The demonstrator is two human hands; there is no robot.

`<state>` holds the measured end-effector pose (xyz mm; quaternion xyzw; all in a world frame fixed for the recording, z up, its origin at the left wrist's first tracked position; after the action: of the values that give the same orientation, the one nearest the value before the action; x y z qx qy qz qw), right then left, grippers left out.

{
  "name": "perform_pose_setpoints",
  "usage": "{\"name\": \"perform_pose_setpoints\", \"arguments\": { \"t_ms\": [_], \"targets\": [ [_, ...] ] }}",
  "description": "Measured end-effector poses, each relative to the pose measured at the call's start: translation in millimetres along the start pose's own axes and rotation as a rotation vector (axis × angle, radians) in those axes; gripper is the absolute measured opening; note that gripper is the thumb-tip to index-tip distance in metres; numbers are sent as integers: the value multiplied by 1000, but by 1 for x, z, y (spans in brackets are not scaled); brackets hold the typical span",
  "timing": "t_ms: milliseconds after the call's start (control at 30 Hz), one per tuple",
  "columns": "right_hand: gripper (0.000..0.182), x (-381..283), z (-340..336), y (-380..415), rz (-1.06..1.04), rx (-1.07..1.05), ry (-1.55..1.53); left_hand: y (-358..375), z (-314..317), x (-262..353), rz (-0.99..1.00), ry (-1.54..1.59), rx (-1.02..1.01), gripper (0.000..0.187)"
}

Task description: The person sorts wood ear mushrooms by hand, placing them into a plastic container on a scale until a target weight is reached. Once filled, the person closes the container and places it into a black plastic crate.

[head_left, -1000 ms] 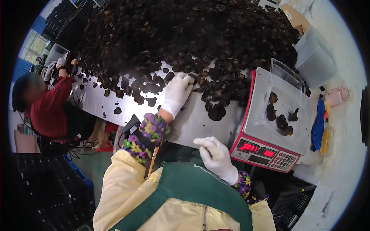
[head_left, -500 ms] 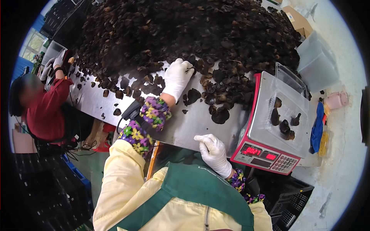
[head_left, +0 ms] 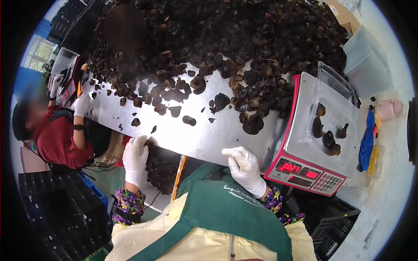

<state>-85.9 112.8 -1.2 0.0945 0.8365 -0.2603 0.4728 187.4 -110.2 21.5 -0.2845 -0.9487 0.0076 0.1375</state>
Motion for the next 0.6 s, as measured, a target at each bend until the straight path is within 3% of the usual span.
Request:
{"name": "perform_pose_setpoints", "arguments": {
  "t_ms": [100, 167, 267, 300, 400, 500, 533, 600],
  "targets": [
    [23, 0, 1, -1, 14, -1, 4, 4, -14, 11, 125, -110, 47, 24],
    [23, 0, 1, -1, 11, 1, 18, -17, -19, 34, 103, 62, 52, 24],
    [23, -2, 1, -1, -1, 13, 37, -73, -27, 105, 329, 318, 141, 22],
    [23, -2, 1, -1, -9, 15, 42, -98, -26, 134, 322, 468, 47, 23],
    [22, 0, 0, 1, 9, 0, 40, -161, 1, 211, 572, 375, 143, 26],
    [23, -1, 0, 1, 19, -4, 43, -212, 48, 277, 690, 112, 150, 38],
    [23, -7, -1, 3, -21, -23, 30, -219, 58, 293, 755, 37, 122, 37],
    [25, -7, -3, 0, 9, -7, 20, -217, 54, 310, 817, 26, -69, 19]
  ]
}}
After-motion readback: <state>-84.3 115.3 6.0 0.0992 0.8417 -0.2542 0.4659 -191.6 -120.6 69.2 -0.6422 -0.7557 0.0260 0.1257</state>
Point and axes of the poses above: each hand's wrist, its own y-axis away from the middle knuckle, its own z-axis out of the palm, x = y × z, the point moved 8 cm from there along -y, towards the middle knuckle, and after that the axes turned 2 degrees about -x, right-handed, at the moved point
